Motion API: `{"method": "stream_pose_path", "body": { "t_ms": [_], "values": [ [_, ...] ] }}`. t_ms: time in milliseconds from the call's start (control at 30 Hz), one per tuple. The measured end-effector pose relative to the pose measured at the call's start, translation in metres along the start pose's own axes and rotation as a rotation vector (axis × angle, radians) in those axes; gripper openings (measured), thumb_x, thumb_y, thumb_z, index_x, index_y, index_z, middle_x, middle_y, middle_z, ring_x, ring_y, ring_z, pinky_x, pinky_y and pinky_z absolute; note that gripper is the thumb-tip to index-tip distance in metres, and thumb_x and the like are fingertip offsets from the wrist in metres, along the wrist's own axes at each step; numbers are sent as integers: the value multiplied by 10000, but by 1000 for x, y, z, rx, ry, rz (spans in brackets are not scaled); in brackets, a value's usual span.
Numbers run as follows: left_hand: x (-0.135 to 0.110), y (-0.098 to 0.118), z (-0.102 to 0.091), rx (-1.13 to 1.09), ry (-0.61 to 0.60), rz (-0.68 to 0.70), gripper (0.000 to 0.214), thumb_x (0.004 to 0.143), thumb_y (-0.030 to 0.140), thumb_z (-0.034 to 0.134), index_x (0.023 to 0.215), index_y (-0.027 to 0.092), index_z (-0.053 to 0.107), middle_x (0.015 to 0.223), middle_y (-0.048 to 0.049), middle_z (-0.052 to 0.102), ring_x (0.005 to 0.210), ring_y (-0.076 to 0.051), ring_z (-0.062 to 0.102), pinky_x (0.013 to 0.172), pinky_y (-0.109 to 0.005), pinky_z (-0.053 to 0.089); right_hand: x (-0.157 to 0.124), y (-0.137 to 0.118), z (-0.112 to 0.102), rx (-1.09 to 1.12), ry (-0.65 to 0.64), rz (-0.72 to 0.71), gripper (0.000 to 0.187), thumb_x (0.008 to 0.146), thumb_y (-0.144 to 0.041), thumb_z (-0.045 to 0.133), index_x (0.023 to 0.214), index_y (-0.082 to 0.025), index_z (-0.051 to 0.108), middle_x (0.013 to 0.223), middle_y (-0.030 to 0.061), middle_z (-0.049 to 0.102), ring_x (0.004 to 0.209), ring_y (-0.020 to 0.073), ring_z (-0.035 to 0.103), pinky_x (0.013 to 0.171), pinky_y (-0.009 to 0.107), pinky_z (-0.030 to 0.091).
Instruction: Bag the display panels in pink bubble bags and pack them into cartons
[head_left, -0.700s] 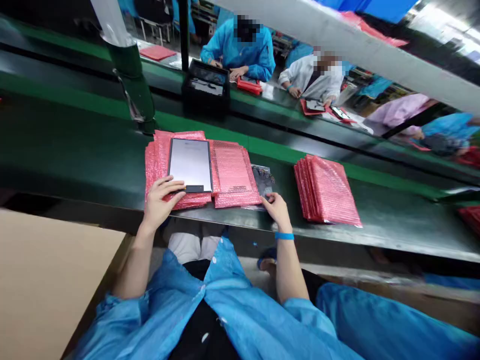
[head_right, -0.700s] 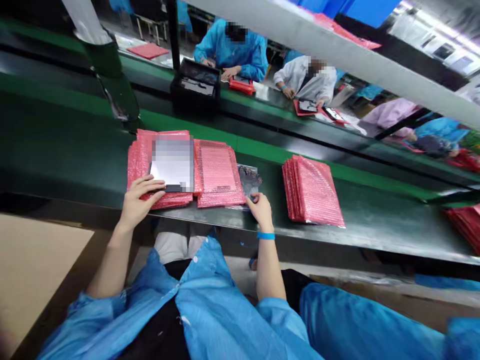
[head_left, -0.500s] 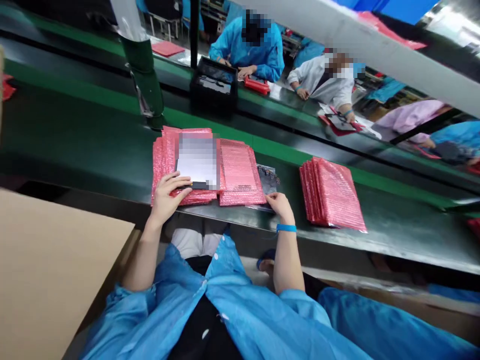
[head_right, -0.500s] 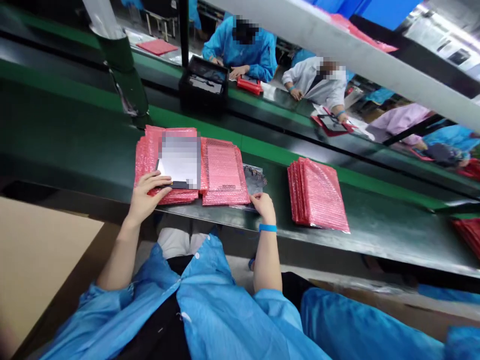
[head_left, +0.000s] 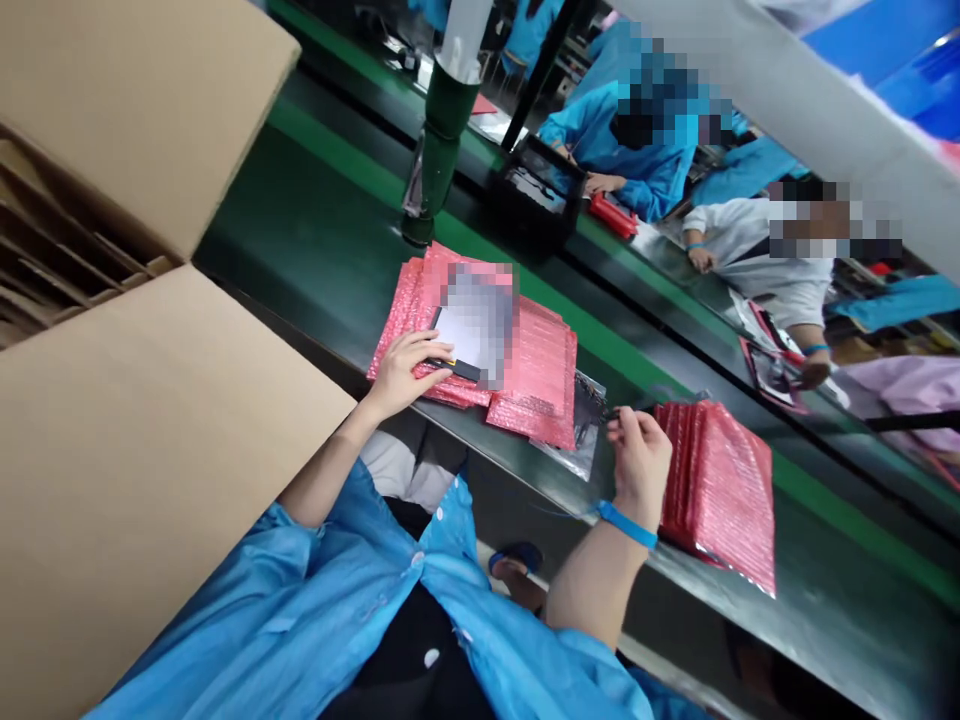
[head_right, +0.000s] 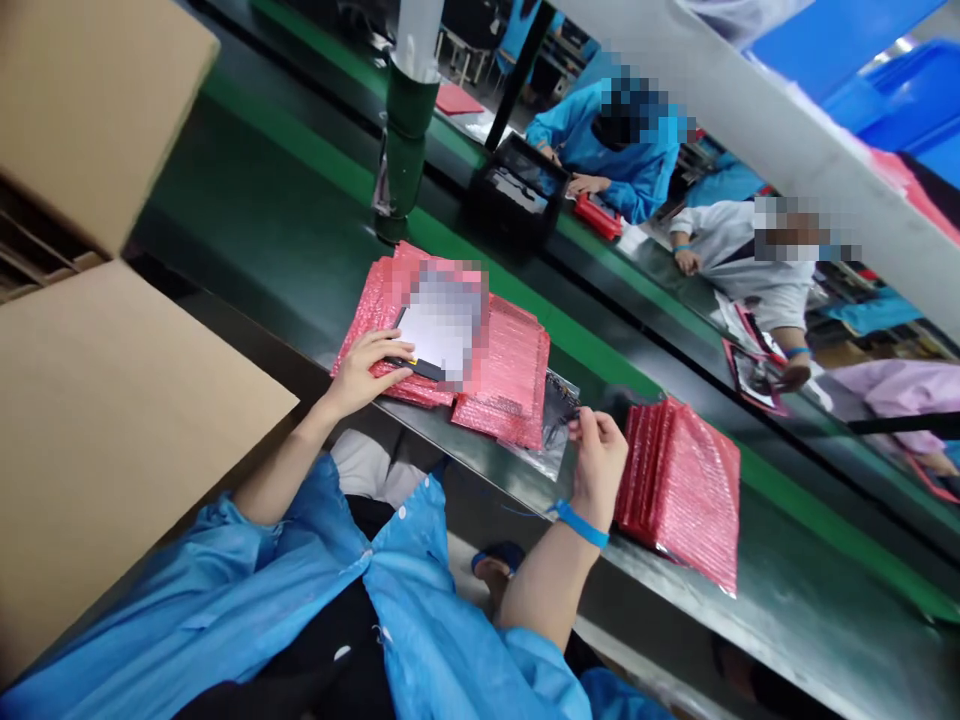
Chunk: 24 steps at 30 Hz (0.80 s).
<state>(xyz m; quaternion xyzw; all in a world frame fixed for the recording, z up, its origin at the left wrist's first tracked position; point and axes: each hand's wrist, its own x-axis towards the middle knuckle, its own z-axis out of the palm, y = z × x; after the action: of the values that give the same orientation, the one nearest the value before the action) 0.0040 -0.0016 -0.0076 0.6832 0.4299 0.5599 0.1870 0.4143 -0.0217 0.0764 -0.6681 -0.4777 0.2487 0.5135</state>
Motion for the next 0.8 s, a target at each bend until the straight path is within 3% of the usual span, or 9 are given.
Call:
{"method": "stream_pose_path", "body": {
  "t_ms": [100,233,333,433,600,800],
  "values": [
    [-1,-2,1,-20,41,15,255,984,362,834,1202,242,777,1359,-96,805,1373,-308,697,1205,-563,533,-4,-37,62,164,-327,-11,526,773,-676,898,947,-230,680,812,27,727,681,156,648,644,280,524],
    [-4,-5,3,-2,43,17,370,989,388,827,1318,244,739,1394,-109,783,1394,-312,685,1222,-560,524,-10,-76,150,62,-833,-114,519,884,-712,817,959,-223,661,777,18,713,662,161,641,635,298,535],
    [-5,-7,4,8,46,26,392,993,379,823,1350,251,727,1391,-101,783,1409,-316,673,1216,-562,528,-8,-92,191,-35,-1001,-200,538,921,-740,754,988,-217,647,792,16,704,623,151,599,591,293,490],
    [-7,-7,4,34,46,25,383,999,367,815,1358,262,729,1393,-91,784,1409,-319,675,1224,-576,518,-3,-98,207,-129,-1038,-266,528,940,-735,719,959,-213,642,774,10,674,617,152,558,565,291,435],
    [-7,-7,4,67,37,10,375,1013,376,793,1369,275,735,1396,-86,784,1420,-319,672,1240,-585,507,2,-101,209,-307,-1074,-392,501,935,-688,745,842,-213,616,687,-16,575,616,145,472,562,284,345],
    [-7,-6,4,63,32,9,401,1013,375,793,1396,279,722,1424,-82,775,1427,-306,671,1247,-572,496,2,-106,210,-346,-1046,-316,516,963,-704,700,828,-215,600,680,-3,591,608,149,496,533,276,342]
  ]
}}
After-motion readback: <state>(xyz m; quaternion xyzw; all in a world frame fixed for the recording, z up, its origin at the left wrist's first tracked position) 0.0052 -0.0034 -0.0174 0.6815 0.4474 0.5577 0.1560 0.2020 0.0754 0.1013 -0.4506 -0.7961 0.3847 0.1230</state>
